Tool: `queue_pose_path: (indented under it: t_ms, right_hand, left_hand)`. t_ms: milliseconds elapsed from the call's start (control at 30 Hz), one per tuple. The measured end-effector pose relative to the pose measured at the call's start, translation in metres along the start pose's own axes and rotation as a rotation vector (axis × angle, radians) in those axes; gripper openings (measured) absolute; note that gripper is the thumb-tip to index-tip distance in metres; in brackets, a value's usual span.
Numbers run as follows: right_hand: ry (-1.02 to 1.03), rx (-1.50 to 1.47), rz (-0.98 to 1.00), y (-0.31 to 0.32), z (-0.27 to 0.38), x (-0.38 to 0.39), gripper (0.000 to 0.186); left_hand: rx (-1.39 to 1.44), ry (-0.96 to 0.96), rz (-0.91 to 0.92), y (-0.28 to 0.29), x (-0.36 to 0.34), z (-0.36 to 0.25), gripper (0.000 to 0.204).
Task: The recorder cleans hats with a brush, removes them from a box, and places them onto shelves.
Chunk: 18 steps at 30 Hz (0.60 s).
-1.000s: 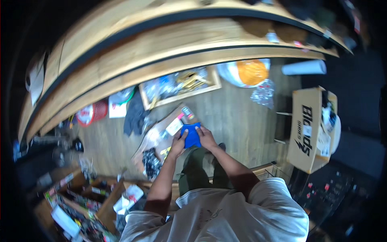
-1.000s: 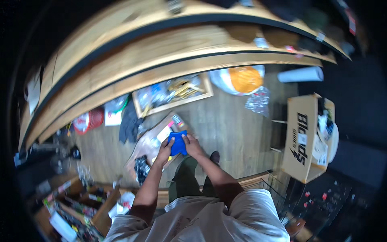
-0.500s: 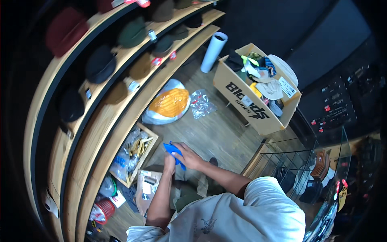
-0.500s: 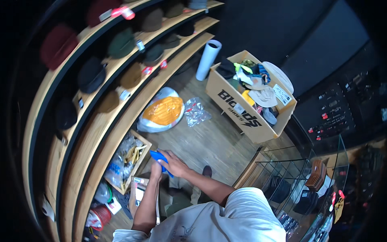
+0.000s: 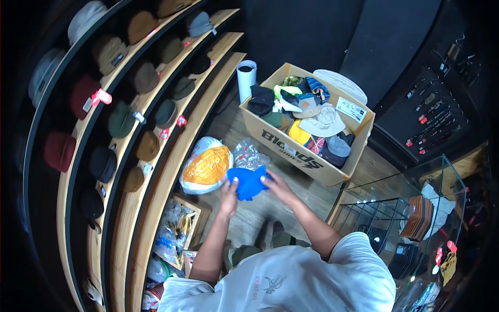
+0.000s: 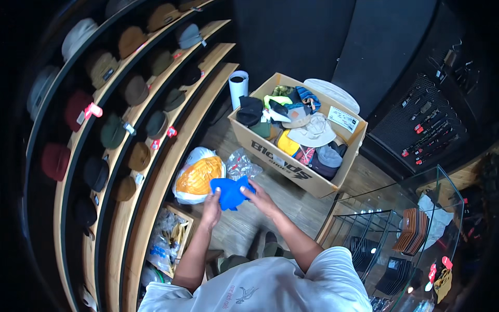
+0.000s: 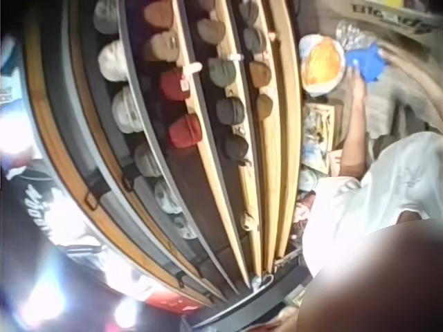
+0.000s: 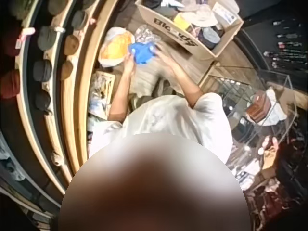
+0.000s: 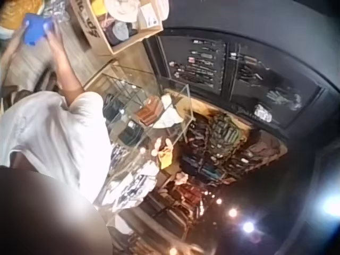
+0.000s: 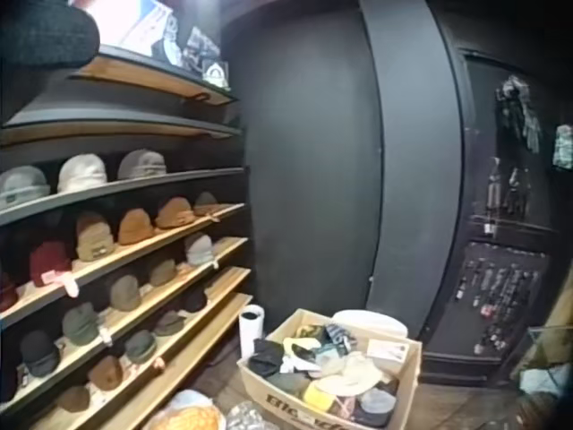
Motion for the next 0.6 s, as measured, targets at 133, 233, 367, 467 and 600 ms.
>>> queue_pose_path:
  t_ms: [133, 233, 367, 467, 600]
  right_hand:
    - [0.347, 0.357, -0.142, 0.027, 0.003, -0.004, 0.059]
    - [0.198, 0.329, -0.251, 0.064, 0.009, -0.004, 0.048]
    - [0.138, 0.333, -0.536, 0.106, 0.02, -0.014, 0.047]
    - [-0.031, 0.026, -0.624, 0.144, 0.008, -0.034, 0.059]
    - [0.222, 0.523, -0.521, 0.164, 0.064, -0.055, 0.049]
  left_hand:
    - [0.032, 0.097, 0.206, -0.075, -0.032, 0.013, 0.036]
    - [0.248, 0.277, 0.359, -0.102, -0.057, 0.022, 0.033]
    - [0.239, 0.347, 0.541, -0.132, -0.092, 0.02, 0.029]
    - [0.079, 0.393, 0.605, -0.157, -0.12, 0.021, 0.023]
    - [-0.096, 0.402, 0.547, -0.17, -0.178, 0.021, 0.032]
Point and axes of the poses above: each hand's wrist, its own x-axis away from the middle knuckle, its own y-axis out of the back of the hand, z = x × y, the point moved 7 cm from there along -x, towards the middle knuckle, and after that the axes turned 5 degrees about z, right-handed, at the moved point
